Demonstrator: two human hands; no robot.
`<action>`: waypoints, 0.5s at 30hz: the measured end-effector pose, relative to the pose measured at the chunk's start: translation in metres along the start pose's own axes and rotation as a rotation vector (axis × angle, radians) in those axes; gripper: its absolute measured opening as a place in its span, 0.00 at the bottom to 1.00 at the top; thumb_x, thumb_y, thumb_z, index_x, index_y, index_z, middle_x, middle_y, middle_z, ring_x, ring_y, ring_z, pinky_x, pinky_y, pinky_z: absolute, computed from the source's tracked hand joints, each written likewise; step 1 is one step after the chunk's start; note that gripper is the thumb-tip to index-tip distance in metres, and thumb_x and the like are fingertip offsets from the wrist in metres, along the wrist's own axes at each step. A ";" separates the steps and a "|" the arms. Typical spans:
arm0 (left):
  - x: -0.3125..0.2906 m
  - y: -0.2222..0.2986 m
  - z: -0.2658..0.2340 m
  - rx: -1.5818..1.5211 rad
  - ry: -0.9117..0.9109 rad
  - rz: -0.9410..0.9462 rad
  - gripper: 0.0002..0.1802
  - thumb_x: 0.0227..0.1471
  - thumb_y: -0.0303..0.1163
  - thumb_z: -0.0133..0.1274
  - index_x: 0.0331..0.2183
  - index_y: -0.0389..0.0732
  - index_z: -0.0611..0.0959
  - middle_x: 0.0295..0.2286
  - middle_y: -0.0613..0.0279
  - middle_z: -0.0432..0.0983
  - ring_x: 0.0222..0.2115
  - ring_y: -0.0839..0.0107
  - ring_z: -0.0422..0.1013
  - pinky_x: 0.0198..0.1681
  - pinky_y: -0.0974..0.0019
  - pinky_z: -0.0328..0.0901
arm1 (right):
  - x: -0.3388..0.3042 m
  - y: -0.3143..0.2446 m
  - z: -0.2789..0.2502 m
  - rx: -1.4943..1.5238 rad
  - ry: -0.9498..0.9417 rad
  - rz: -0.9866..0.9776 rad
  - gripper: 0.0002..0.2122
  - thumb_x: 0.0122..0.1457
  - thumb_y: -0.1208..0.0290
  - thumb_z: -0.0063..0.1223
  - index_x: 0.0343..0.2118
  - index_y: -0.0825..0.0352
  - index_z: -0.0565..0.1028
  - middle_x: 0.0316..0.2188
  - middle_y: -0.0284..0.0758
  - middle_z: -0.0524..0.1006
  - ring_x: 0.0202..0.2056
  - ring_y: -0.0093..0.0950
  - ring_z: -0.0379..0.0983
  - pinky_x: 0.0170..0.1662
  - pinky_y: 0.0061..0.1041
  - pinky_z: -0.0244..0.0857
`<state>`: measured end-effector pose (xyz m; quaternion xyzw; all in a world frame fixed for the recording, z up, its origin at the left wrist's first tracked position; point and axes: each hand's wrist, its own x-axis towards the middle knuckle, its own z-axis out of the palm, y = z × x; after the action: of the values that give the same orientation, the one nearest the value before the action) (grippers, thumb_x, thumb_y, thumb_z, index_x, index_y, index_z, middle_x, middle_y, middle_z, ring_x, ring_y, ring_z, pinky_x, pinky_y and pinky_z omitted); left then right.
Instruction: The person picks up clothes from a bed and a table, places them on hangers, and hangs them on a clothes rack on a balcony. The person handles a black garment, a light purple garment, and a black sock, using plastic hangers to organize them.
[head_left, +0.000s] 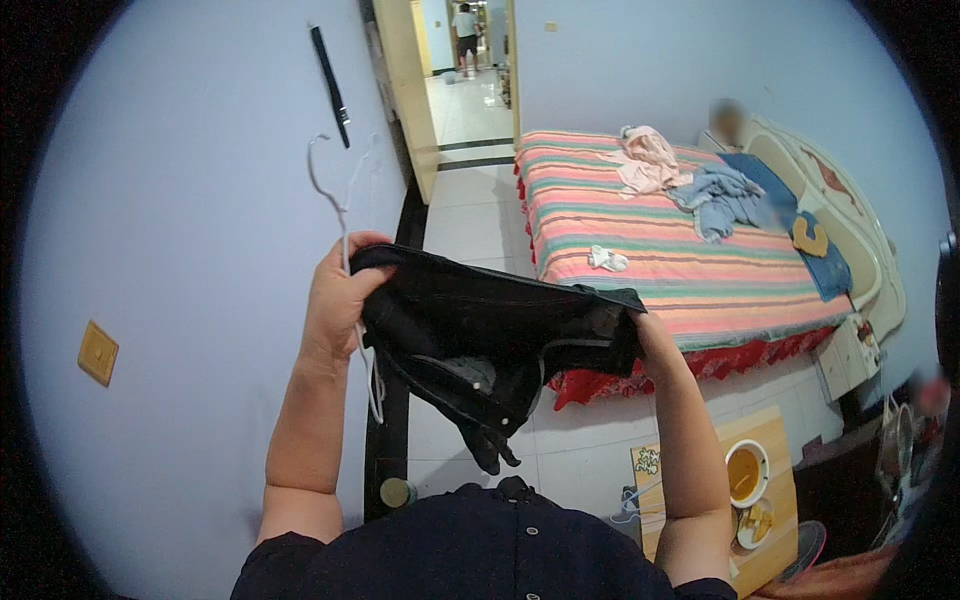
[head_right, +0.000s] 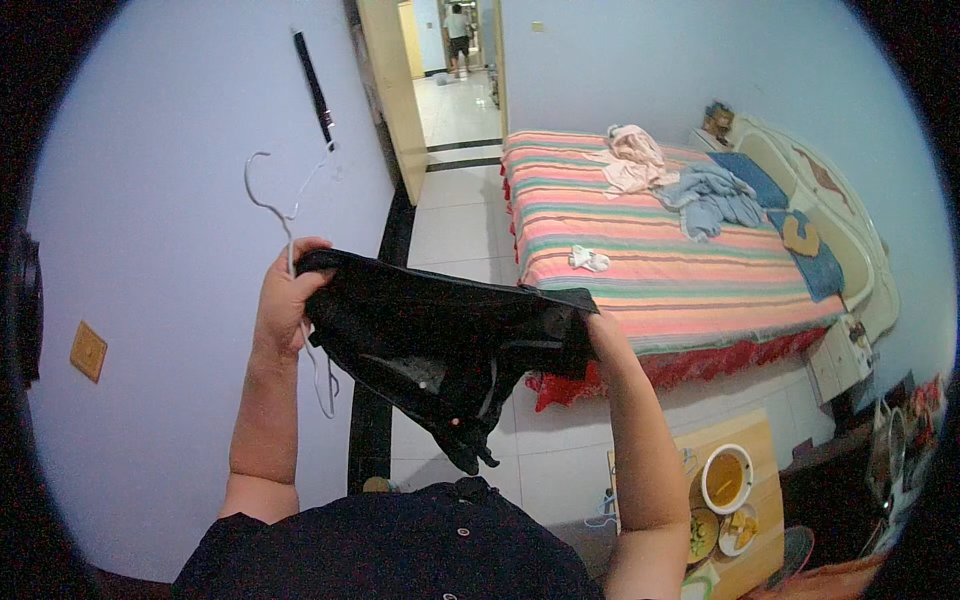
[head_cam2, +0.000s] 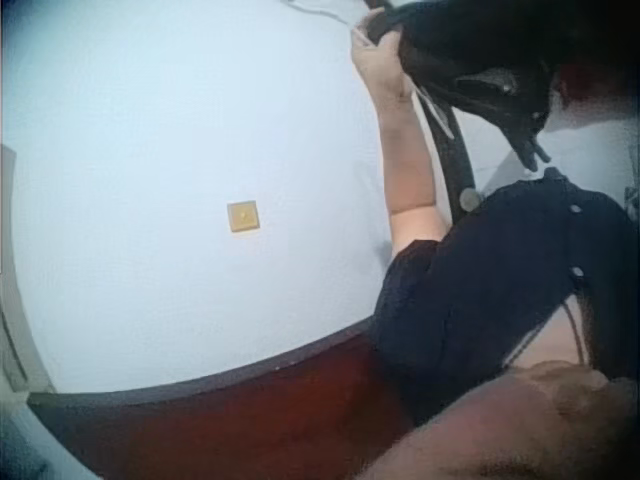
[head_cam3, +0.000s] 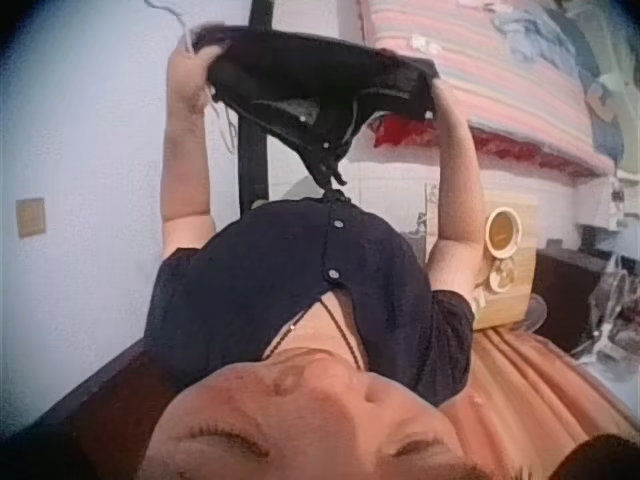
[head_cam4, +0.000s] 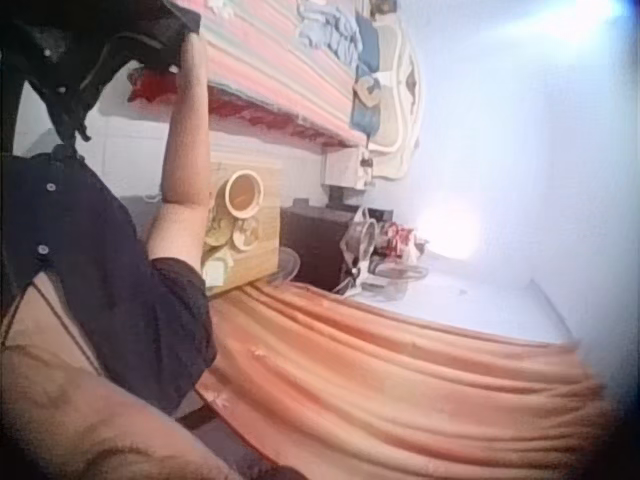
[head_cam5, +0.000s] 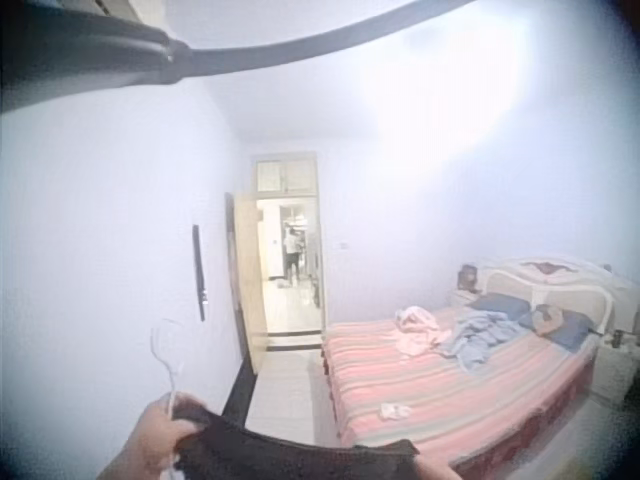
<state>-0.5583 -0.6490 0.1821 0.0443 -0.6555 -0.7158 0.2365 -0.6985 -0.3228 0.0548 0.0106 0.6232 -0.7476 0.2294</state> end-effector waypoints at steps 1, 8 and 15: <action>0.003 -0.001 0.002 -0.022 -0.007 -0.008 0.16 0.39 0.14 0.48 0.35 0.36 0.73 0.27 0.62 0.72 0.27 0.75 0.70 0.32 0.74 0.67 | -0.008 -0.007 -0.001 0.029 -0.033 0.004 0.18 0.54 0.59 0.43 0.42 0.68 0.69 0.36 0.36 0.73 0.36 0.29 0.70 0.39 0.26 0.64; 0.006 0.005 0.019 0.048 -0.113 -0.051 0.18 0.37 0.16 0.48 0.37 0.36 0.72 0.25 0.65 0.70 0.27 0.77 0.67 0.33 0.75 0.64 | -0.029 -0.008 -0.037 0.329 -0.127 -0.133 0.15 0.50 0.82 0.42 0.43 0.69 0.67 0.37 0.36 0.73 0.41 0.27 0.69 0.40 0.31 0.68; 0.018 -0.009 0.004 0.364 -0.523 -0.024 0.34 0.30 0.21 0.54 0.46 0.33 0.68 0.19 0.75 0.59 0.22 0.84 0.58 0.27 0.79 0.52 | -0.041 0.006 -0.010 0.499 0.189 -0.292 0.13 0.50 0.83 0.45 0.40 0.68 0.71 0.34 0.35 0.74 0.33 0.26 0.72 0.37 0.25 0.69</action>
<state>-0.5787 -0.6519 0.1784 -0.0920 -0.8110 -0.5764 0.0396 -0.6627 -0.3005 0.0594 0.0468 0.4338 -0.8983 0.0508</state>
